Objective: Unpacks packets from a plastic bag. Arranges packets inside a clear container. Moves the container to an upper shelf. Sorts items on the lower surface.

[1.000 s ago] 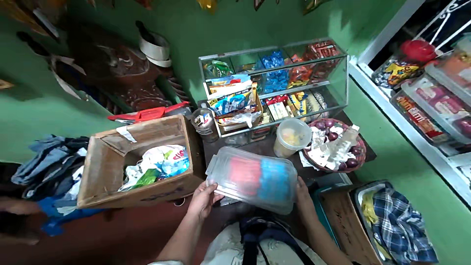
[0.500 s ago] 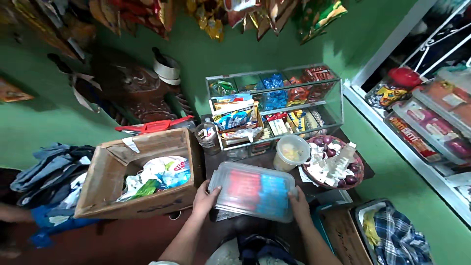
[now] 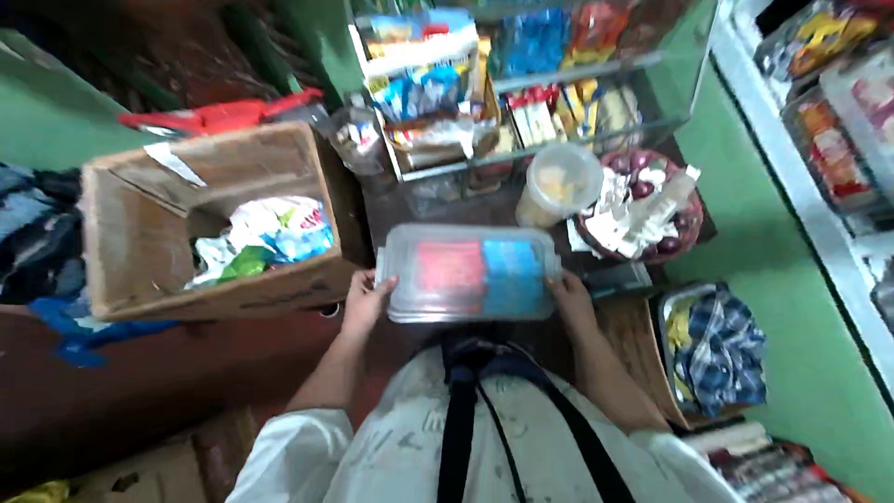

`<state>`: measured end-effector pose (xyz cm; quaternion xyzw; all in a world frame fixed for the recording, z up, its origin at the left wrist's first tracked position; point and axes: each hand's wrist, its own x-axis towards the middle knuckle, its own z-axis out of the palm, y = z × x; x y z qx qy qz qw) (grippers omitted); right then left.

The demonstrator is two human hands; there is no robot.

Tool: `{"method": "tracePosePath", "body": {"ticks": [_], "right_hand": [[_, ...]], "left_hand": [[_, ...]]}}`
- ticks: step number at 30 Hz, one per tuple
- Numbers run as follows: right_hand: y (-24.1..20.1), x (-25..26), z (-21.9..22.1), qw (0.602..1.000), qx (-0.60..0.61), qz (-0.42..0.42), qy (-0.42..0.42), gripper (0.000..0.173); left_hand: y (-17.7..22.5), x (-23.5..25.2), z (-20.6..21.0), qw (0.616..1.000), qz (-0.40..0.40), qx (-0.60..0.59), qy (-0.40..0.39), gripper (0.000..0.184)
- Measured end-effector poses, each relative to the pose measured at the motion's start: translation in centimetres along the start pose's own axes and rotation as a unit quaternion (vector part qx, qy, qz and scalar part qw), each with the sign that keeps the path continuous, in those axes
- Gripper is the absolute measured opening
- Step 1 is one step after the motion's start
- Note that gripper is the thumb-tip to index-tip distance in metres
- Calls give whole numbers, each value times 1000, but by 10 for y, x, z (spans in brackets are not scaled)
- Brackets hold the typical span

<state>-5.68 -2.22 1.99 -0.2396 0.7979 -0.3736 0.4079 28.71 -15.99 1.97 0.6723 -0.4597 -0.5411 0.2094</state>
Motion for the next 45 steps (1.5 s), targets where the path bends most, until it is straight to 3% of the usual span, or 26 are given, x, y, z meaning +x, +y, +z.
{"method": "tracePosePath", "body": {"ticks": [4, 6, 10, 15, 20, 23, 25, 28, 30, 32, 35, 38, 41, 43, 45], "right_hand": [[15, 13, -3, 999, 47, 6, -16, 58], [23, 13, -4, 993, 93, 50, -48, 64], [21, 10, -3, 958, 219, 150, -109, 61], [16, 15, -6, 957, 217, 145, -125, 51], [13, 20, -12, 948, 246, 147, -137, 55], [17, 24, -14, 956, 227, 145, -112, 66], [19, 24, -16, 975, 166, 131, -67, 82], [13, 18, -13, 994, 85, 75, 3, 77], [7, 12, -9, 998, 31, 29, 41, 64], [4, 9, -3, 997, -11, -4, 72, 55], [4, 6, 4, 988, -91, -61, 109, 52], [8, 4, 9, 978, -124, -120, 120, 47], [13, 5, 4, 982, -83, -140, 93, 38], [13, 7, -4, 994, 1, -98, 45, 37], [14, 11, -12, 993, 117, -20, -28, 39]], "left_hand": [[-5, 5, 3, 997, -38, -67, -4, 54], [-8, 4, 4, 994, -32, -102, 3, 51], [-2, 0, 7, 996, -24, -83, 20, 46], [-5, -7, 1, 991, -43, -124, -12, 51], [-9, -3, 4, 990, -33, -139, -4, 54], [-18, 8, -6, 985, -57, -153, -57, 64], [-22, 13, -11, 970, -102, -190, -109, 56], [-25, 12, -12, 955, -126, -228, -142, 45], [-27, 10, -10, 965, -102, -221, -99, 50], [-25, 5, -7, 981, -70, -182, -11, 69], [-18, -5, -1, 995, 8, -64, 83, 82], [-20, -9, 7, 987, 100, 19, 126, 58], [-30, -5, 8, 979, 155, 43, 128, 46], [-34, -5, 1, 985, 146, 2, 93, 38], [-34, -2, -8, 989, 81, -117, 27, 27]]}}
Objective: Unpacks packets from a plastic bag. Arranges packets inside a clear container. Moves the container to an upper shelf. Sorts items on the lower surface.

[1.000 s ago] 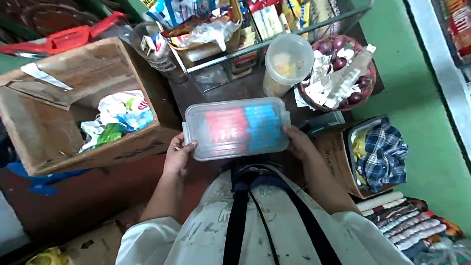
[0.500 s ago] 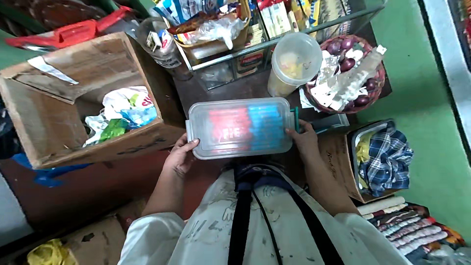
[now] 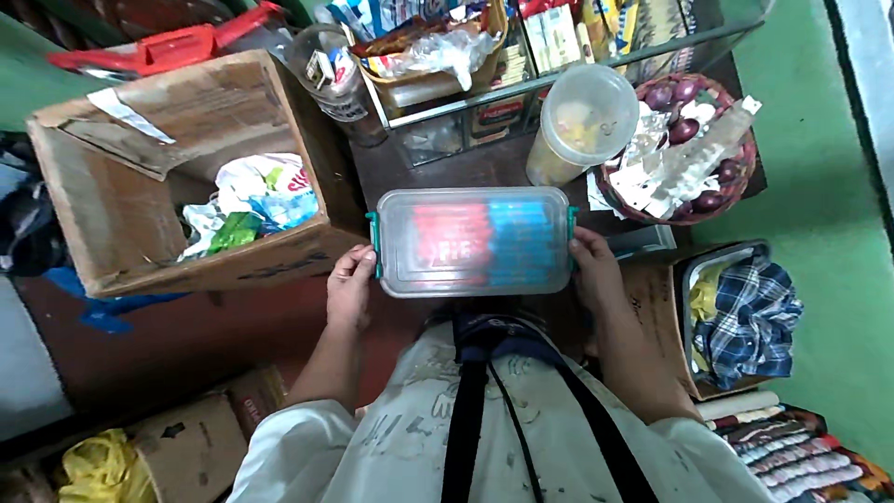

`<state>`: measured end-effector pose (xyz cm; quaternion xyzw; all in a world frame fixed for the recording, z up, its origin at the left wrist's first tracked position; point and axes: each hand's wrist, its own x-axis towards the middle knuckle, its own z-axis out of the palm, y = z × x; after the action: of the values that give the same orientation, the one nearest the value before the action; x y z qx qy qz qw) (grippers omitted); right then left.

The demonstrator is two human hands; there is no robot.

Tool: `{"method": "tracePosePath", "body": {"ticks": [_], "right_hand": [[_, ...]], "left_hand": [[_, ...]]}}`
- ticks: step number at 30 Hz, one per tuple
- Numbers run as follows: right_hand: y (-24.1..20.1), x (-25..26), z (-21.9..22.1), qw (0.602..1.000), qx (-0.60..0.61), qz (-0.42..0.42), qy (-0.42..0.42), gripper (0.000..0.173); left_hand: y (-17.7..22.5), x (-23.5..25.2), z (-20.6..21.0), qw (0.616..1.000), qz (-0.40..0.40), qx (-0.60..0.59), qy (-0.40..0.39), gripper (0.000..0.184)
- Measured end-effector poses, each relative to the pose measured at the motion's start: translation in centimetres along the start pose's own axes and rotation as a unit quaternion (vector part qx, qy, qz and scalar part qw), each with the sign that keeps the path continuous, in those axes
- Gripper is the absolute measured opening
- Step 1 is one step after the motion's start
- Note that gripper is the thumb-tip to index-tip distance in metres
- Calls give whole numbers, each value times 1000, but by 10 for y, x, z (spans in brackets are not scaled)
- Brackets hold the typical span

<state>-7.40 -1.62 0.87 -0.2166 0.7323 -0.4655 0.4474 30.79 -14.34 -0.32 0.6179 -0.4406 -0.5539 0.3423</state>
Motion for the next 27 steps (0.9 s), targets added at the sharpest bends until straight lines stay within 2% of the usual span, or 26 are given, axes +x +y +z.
{"method": "tracePosePath", "body": {"ticks": [2, 3, 5, 6, 10, 11, 14, 18, 20, 22, 24, 27], "right_hand": [[-5, 5, -7, 992, 83, 83, -50, 44], [-6, 11, -10, 985, 110, 109, -73, 45], [-7, 24, -19, 973, 136, 135, -132, 42], [-8, 30, -23, 969, 127, 139, -160, 37], [-14, 44, -26, 970, 57, 137, -190, 21], [-16, 45, -24, 973, 44, 134, -183, 19], [-24, 43, -14, 978, 11, 146, -151, 33], [-26, 41, -10, 982, 10, 150, -118, 31], [-25, 34, -6, 983, 13, 159, -85, 34], [-21, 22, 4, 988, -8, 152, -34, 44], [-13, 5, 14, 992, -47, 116, 24, 50], [-2, -22, 26, 992, -63, 101, 51, 53]], "left_hand": [[2, 8, -7, 989, -86, -111, -52, 25], [2, 14, -11, 978, -113, -149, -97, 30], [3, 25, -18, 956, -152, -185, -169, 40], [6, 29, -20, 951, -165, -184, -187, 39], [10, 40, -19, 955, -198, -145, -165, 20], [11, 41, -17, 957, -200, -139, -155, 16], [16, 42, -8, 964, -191, -117, -141, 14], [17, 41, -3, 968, -190, -106, -129, 10], [15, 38, -2, 968, -196, -101, -119, 14], [10, 35, -6, 972, -193, -79, -111, 26], [8, 27, -4, 978, -154, -72, -119, 35], [21, 4, -4, 986, -79, -34, -143, 38]]}}
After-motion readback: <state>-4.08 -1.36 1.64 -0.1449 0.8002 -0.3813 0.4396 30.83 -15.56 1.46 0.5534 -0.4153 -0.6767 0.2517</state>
